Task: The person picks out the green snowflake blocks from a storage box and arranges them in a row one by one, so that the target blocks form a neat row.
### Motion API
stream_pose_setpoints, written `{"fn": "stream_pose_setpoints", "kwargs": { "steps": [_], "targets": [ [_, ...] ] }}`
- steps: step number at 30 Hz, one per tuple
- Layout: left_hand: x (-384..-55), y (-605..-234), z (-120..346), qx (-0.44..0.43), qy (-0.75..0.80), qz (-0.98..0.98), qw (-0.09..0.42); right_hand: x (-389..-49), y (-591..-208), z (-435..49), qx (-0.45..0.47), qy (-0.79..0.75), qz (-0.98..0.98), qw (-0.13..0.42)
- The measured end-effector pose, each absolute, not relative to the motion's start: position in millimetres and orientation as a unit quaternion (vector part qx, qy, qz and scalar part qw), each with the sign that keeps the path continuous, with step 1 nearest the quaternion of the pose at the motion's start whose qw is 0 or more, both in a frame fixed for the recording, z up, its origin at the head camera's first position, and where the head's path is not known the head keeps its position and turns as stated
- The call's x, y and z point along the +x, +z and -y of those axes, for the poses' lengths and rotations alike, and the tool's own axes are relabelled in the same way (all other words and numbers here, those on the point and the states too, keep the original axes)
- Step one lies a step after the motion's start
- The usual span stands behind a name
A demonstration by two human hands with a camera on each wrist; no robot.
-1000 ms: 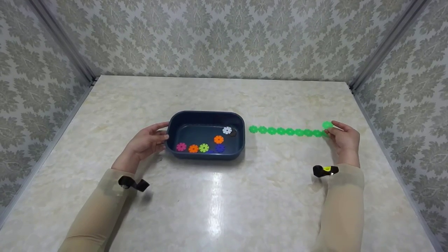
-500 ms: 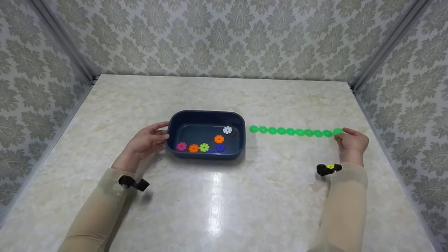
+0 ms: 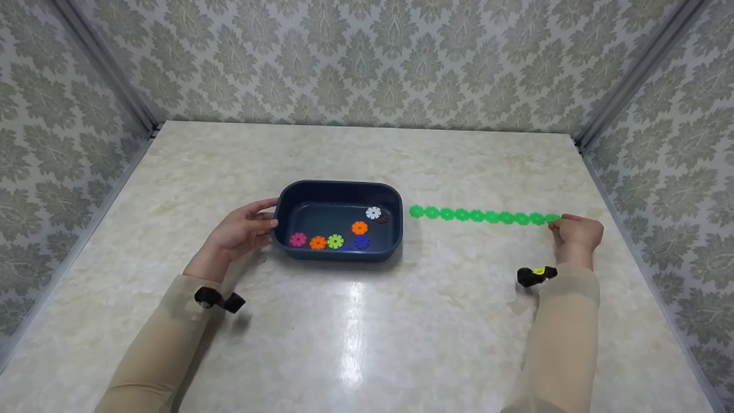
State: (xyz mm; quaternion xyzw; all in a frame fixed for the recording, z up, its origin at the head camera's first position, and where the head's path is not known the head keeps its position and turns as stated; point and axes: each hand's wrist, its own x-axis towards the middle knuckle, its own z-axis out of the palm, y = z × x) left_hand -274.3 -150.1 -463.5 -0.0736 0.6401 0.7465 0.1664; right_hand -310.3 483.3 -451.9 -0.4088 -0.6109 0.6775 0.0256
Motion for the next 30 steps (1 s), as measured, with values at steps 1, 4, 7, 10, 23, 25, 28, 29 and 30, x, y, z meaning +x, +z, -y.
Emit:
{"fn": "stream_pose_setpoints", "kwargs": {
  "steps": [1, 4, 7, 10, 23, 25, 28, 29, 30],
  "targets": [
    [-274.6, -463.5, 150.0, -0.075, 0.746, -0.64, 0.166, -310.1, -451.9, -483.4, -0.409, 0.675, 0.614, 0.024],
    [-274.5, -463.4, 149.8, -0.077, 0.746, -0.64, 0.167, -308.3, -451.2, -483.2, -0.411, 0.668, 0.62, 0.02],
    [-273.7, -462.6, 149.3, -0.074, 0.744, -0.642, 0.168, -305.7, -450.0, -483.2, -0.416, 0.676, 0.608, 0.015],
    [-273.0, -461.9, 148.8, -0.07, 0.742, -0.645, 0.168, -303.4, -449.5, -483.4, -0.417, 0.688, 0.594, 0.014],
    [-273.6, -461.3, 149.4, -0.073, 0.748, -0.638, 0.168, -301.1, -453.5, -483.7, -0.412, 0.71, 0.571, 0.034],
    [-273.6, -461.1, 149.2, -0.073, 0.749, -0.637, 0.167, -300.7, -454.0, -483.7, -0.414, 0.717, 0.56, 0.038],
    [-273.9, -461.2, 149.3, -0.074, 0.751, -0.635, 0.167, -301.0, -454.5, -484.0, -0.421, 0.729, 0.538, 0.05],
    [-273.9, -461.1, 149.5, -0.074, 0.751, -0.635, 0.168, -301.2, -454.4, -483.8, -0.422, 0.733, 0.531, 0.054],
    [-273.9, -461.0, 149.7, -0.075, 0.751, -0.634, 0.169, -301.7, -454.3, -483.6, -0.424, 0.736, 0.524, 0.058]
  ]
}}
